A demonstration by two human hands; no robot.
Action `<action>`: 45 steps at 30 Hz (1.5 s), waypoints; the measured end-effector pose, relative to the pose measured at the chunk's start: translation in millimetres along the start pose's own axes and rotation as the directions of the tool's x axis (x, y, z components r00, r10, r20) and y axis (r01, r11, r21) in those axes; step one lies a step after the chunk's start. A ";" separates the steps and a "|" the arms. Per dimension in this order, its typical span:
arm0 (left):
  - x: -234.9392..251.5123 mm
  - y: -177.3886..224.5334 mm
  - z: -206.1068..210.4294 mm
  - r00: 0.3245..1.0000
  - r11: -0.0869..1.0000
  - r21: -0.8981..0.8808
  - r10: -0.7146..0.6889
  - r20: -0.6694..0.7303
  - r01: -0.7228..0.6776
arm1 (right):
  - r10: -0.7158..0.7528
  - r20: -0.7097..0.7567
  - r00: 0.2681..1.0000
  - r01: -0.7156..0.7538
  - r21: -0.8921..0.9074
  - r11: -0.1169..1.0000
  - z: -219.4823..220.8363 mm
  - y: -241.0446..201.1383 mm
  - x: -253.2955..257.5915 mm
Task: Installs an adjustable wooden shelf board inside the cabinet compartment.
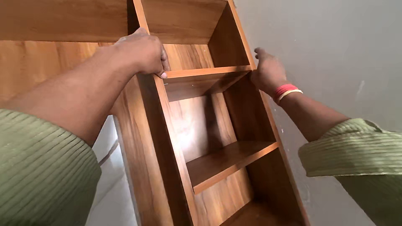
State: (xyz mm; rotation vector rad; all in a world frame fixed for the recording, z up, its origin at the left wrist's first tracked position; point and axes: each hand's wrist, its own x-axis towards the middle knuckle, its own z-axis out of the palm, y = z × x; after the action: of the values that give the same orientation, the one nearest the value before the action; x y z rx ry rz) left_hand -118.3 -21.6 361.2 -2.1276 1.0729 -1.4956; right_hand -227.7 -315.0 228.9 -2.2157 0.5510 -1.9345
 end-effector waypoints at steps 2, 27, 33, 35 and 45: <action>0.3 -8.9 2.2 1.000 0.999 -0.043 0.018 -0.003 -0.018 | 0.010 -0.019 1.000 -0.010 0.027 1.000 -13.0 22.8 1.2; -14.2 -31.0 53.2 0.978 0.895 -0.431 0.024 -0.205 -0.112 | -0.035 0.062 0.997 0.043 -0.137 0.990 45.3 33.4 19.4; -22.1 -24.6 52.7 0.979 0.876 -0.475 -0.011 -0.204 -0.090 | -0.030 0.114 0.993 0.028 0.019 0.999 38.0 46.1 21.8; -20.4 -27.3 51.0 0.982 0.892 -0.443 0.005 -0.187 -0.089 | -0.025 0.113 0.993 0.021 0.028 0.999 38.3 46.8 20.4; -64.9 -8.3 25.2 0.895 0.923 -0.379 -0.222 -0.388 0.064 | -0.018 0.010 1.000 0.013 0.348 0.937 32.5 48.5 -3.7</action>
State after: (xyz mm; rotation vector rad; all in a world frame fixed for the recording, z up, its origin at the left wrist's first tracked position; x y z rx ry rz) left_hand -103.0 27.6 313.7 -2.2079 1.4591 -2.0398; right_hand -204.7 -362.5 203.6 -2.0102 0.1686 -1.8526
